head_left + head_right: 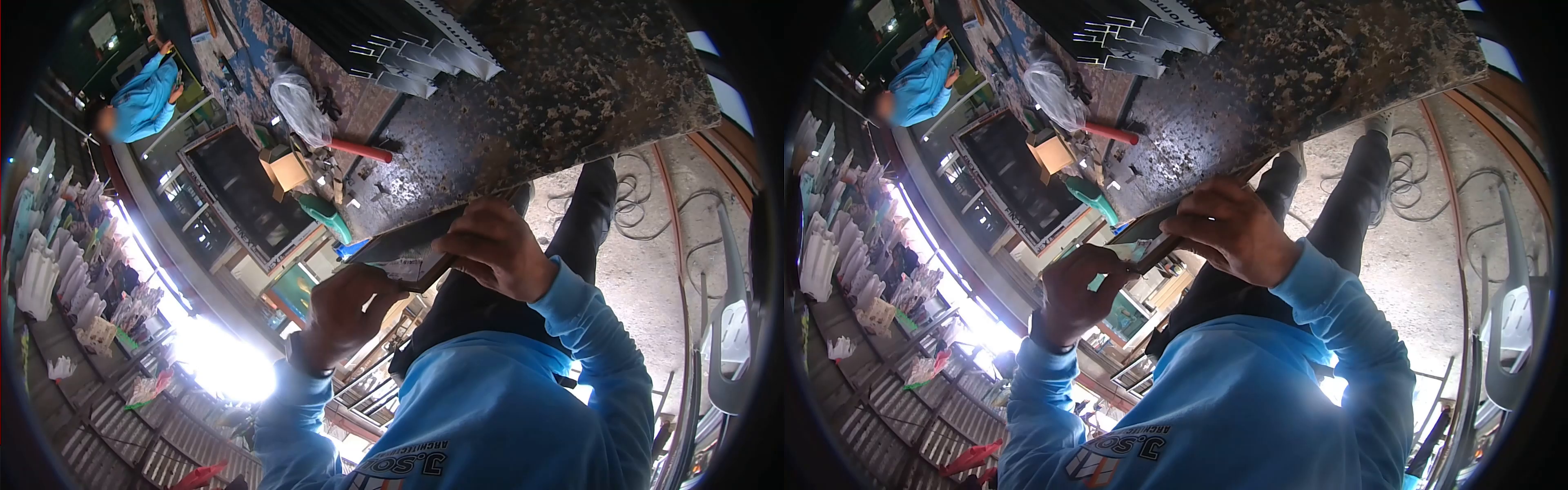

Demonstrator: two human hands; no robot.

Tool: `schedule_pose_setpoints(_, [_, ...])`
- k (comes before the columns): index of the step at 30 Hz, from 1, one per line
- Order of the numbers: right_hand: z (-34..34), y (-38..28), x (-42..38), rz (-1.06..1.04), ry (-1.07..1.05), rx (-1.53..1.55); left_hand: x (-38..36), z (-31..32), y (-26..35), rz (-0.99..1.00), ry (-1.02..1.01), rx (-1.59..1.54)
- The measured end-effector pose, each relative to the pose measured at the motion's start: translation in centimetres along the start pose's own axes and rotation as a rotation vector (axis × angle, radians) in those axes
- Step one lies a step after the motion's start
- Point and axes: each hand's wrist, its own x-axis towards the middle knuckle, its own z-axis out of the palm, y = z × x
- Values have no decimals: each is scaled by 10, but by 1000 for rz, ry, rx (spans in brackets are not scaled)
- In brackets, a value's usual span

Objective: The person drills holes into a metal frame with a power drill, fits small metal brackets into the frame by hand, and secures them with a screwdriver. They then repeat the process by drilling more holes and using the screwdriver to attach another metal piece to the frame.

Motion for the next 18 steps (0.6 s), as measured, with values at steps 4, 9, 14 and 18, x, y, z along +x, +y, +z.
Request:
schedule_pose_setpoints(4, [1, 1, 0, -4, 15, -8, 12, -6, -12, 50, -78, -170])
schedule_pose_setpoints(9, [2, 4, -2, 1, -7, 22, 12, -7, -23, -88, -174, -308])
schedule_pose_setpoints(14, [-5, -1, 1, 13, -14, -5, 10, -3, -24, -115, -153, -383])
schedule_pose_setpoints(18, [-5, -14, 8, 9, 26, -140, -10, 8, -33, -30, 27, -408])
